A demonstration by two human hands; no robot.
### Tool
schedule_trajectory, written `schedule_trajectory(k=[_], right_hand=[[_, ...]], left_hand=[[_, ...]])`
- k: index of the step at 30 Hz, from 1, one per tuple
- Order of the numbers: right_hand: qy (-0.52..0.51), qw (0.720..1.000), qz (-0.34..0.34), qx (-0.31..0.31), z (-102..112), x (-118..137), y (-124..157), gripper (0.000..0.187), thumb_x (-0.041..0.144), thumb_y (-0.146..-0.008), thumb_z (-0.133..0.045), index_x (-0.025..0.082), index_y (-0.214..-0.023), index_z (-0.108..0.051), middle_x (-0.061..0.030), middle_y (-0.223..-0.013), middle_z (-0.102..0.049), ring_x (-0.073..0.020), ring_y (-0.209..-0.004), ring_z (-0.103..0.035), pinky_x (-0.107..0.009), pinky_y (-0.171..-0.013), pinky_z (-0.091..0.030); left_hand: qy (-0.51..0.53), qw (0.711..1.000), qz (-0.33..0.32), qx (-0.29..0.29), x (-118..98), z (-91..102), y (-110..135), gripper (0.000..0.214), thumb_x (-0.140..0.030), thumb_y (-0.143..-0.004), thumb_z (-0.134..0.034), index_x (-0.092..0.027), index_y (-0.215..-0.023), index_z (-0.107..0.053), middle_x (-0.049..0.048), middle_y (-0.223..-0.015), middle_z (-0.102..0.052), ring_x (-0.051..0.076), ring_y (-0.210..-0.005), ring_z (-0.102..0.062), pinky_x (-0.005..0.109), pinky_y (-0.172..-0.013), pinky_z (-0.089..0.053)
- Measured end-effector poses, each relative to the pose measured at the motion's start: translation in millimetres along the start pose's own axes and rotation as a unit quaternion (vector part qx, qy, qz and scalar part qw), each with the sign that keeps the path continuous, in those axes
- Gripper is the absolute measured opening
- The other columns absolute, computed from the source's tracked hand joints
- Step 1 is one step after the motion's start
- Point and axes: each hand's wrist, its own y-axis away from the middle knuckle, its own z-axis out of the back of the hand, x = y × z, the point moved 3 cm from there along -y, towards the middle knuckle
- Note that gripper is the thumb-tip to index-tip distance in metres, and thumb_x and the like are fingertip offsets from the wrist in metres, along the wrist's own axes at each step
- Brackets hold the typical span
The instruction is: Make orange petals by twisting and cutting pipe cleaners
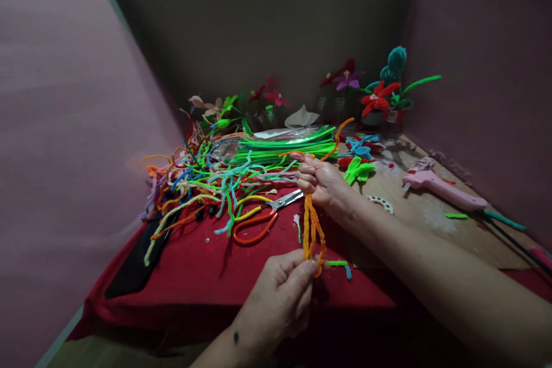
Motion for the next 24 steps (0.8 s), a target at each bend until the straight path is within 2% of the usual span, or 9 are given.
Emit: schedule_trajectory(k=[5,10,16,21,24], right_hand=[[0.01,1.0,0.013,0.023,-0.3,-0.7,0.9,0.023,0.021,-0.094,-0.03,0.013,-0.082,-0.049,0.0103,-0.038,-0.028,-0.0035,-0.028,-0.018,-0.013,-0.028,-0.014],[0.002,0.997,-0.004,0.074,3.1,3.1,-2.7,0.024,0.018,-0.094,-0.029,0.012,-0.084,-0.05,0.0098,-0.04,-0.028,-0.0034,-0.029,-0.018,-0.013,-0.028,-0.015],[-0.024,0.997,-0.009,0.076,9.3,10.4,-7.6,0.025,0.017,-0.094,-0.029,0.01,-0.083,-0.05,0.0098,-0.04,-0.027,-0.0034,-0.029,-0.021,-0.013,-0.028,-0.016],[-0.027,0.997,-0.002,0.077,10.9,13.6,-9.5,0.029,0.02,-0.095,-0.025,0.01,-0.086,-0.05,0.0101,-0.04,-0.026,-0.0034,-0.029,-0.021,-0.014,-0.028,-0.016],[-0.021,0.996,0.003,0.086,10.4,14.9,-9.7,0.032,0.025,-0.096,-0.024,0.01,-0.085,-0.05,0.01,-0.039,-0.027,-0.0037,-0.028,-0.021,-0.014,-0.028,-0.016]], left_hand=[[0.084,0.996,-0.012,0.017,7.0,-3.6,-5.9,0.024,-0.036,-0.084,-0.048,-0.013,-0.078,-0.054,-0.0123,-0.031,-0.025,0.002,-0.023,-0.016,0.014,-0.026,-0.026],[0.073,0.997,-0.021,-0.014,9.7,8.7,-8.8,0.019,-0.034,-0.084,-0.05,-0.016,-0.076,-0.049,-0.0115,-0.035,-0.032,0.002,-0.023,-0.018,0.014,-0.027,-0.025],[-0.016,0.994,-0.057,-0.089,-6.7,24.2,-4.5,0.02,-0.038,-0.082,-0.051,-0.017,-0.082,-0.049,-0.0099,-0.044,-0.037,0.001,-0.029,-0.023,0.013,-0.031,-0.021],[-0.129,0.97,-0.094,-0.185,-20.1,29.4,5.5,0.028,-0.04,-0.077,-0.056,-0.017,-0.092,-0.051,-0.0093,-0.048,-0.035,0.003,-0.037,-0.029,0.013,-0.035,-0.022],[-0.17,0.963,-0.096,-0.185,-18.7,31.3,8.9,0.03,-0.042,-0.08,-0.052,-0.018,-0.096,-0.05,-0.0086,-0.049,-0.036,0.004,-0.038,-0.028,0.014,-0.036,-0.022]])
